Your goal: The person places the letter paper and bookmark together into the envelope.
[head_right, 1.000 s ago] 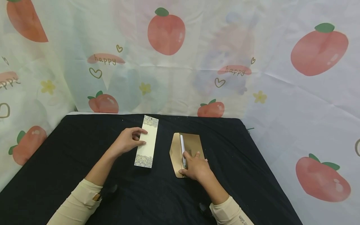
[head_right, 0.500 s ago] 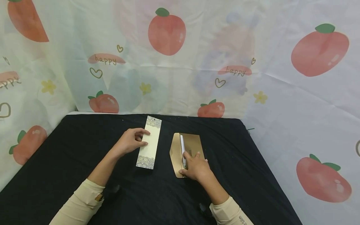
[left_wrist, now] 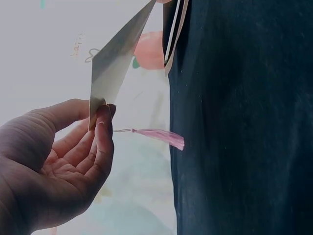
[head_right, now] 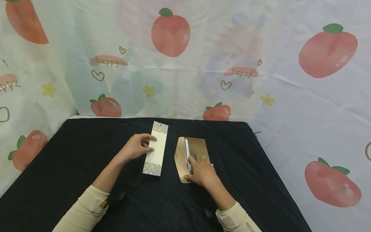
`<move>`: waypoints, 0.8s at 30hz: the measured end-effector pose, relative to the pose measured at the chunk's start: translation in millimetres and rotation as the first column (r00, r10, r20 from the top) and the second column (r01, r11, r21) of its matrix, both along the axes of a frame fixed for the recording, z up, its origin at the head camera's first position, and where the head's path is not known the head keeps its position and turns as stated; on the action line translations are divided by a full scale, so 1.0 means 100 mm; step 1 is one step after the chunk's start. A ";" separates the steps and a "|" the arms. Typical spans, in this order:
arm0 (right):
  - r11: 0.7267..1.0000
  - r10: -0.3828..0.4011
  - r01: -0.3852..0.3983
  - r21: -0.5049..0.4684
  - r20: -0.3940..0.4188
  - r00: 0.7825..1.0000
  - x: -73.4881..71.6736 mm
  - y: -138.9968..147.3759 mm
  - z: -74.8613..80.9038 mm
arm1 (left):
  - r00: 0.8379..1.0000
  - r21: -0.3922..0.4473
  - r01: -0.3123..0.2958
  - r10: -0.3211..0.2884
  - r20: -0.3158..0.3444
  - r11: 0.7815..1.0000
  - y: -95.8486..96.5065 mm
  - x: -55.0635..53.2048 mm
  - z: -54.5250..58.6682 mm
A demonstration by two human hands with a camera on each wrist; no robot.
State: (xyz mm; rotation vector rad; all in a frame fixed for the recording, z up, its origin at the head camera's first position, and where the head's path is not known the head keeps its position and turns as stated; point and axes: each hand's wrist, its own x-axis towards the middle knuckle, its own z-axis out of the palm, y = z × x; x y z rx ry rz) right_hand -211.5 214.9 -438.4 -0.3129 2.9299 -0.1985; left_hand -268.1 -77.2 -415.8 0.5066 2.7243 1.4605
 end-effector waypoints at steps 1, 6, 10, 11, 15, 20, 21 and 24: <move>1.000 0.000 0.000 0.001 0.000 1.000 0.00 0.00 0.00 | 1.000 0.000 0.002 -0.002 -0.001 1.000 0.02 0.00 0.00; 1.000 -0.001 0.002 0.008 -0.003 1.000 -0.01 0.00 -0.01 | 1.000 0.012 0.019 -0.019 0.000 1.000 0.11 -0.01 0.01; 1.000 -0.003 0.003 0.008 0.001 1.000 -0.01 0.00 0.00 | 0.999 0.016 0.038 -0.038 0.000 0.999 0.20 -0.02 0.02; 1.000 -0.003 0.003 0.009 0.002 1.000 -0.01 0.00 0.00 | 0.999 0.017 0.042 -0.042 0.000 0.999 0.21 -0.02 0.02; 1.000 -0.006 0.006 0.015 0.006 1.000 -0.01 -0.01 0.00 | 0.999 0.019 0.047 -0.047 0.006 0.999 0.29 -0.01 0.02; 1.000 -0.006 0.006 0.019 0.006 1.000 -0.01 -0.01 0.00 | 0.998 0.024 0.061 -0.061 0.008 0.998 0.36 0.00 0.02; 1.000 -0.005 0.005 0.019 0.006 1.000 -0.01 0.00 0.00 | 0.998 0.023 0.064 -0.064 0.007 0.998 0.38 0.00 0.02; 1.000 -0.003 0.003 0.016 0.007 1.000 -0.01 0.00 -0.01 | 0.997 0.022 0.072 -0.072 0.005 0.997 0.41 0.01 0.00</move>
